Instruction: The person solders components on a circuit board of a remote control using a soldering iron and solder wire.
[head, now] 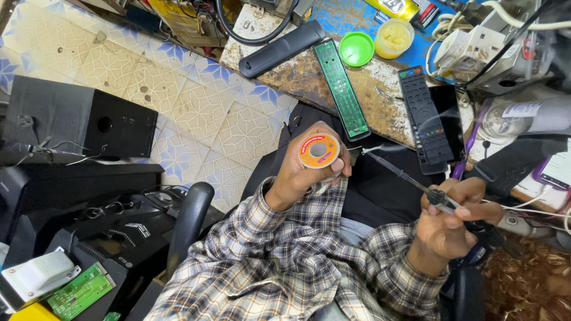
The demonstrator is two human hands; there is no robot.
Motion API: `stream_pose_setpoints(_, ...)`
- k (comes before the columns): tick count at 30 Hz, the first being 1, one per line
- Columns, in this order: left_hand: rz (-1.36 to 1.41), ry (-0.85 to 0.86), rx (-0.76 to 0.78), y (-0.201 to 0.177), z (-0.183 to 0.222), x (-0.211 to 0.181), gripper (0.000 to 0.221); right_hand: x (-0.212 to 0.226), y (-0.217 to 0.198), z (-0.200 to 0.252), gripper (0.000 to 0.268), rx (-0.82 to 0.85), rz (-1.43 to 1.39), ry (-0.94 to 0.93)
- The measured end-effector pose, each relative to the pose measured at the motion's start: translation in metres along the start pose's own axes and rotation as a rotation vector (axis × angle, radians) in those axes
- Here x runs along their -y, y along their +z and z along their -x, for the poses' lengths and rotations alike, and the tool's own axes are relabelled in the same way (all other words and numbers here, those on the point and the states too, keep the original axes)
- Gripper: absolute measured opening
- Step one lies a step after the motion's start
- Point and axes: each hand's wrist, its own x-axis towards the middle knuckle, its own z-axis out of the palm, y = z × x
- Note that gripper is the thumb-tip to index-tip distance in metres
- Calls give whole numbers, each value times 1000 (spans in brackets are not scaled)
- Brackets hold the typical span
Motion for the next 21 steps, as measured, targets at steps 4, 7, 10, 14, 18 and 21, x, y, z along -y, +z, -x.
stream_pose_setpoints(4,-81,4,-36,-6,-5,1,29,0,3,-3,24,-32,73,-5)
stream_pose_setpoints(7,-26,40,-103,-13,-10,9,27,0,18,-12,16,-185,127,-39)
stream_pose_setpoints(10,-74,20,-163,-22,-14,16,24,7,33,-33,24,-209,264,-145)
stream_pose_setpoints(14,-126,-5,-195,-28,-12,19,23,1,51,-77,20,-260,389,-282)
stream_pose_setpoints(18,-249,-27,-213,-43,-8,20,24,-13,49,-145,30,67,486,-604)
stream_pose_setpoints(21,-388,-11,-219,-58,-6,17,24,-18,77,-177,39,219,719,-539)
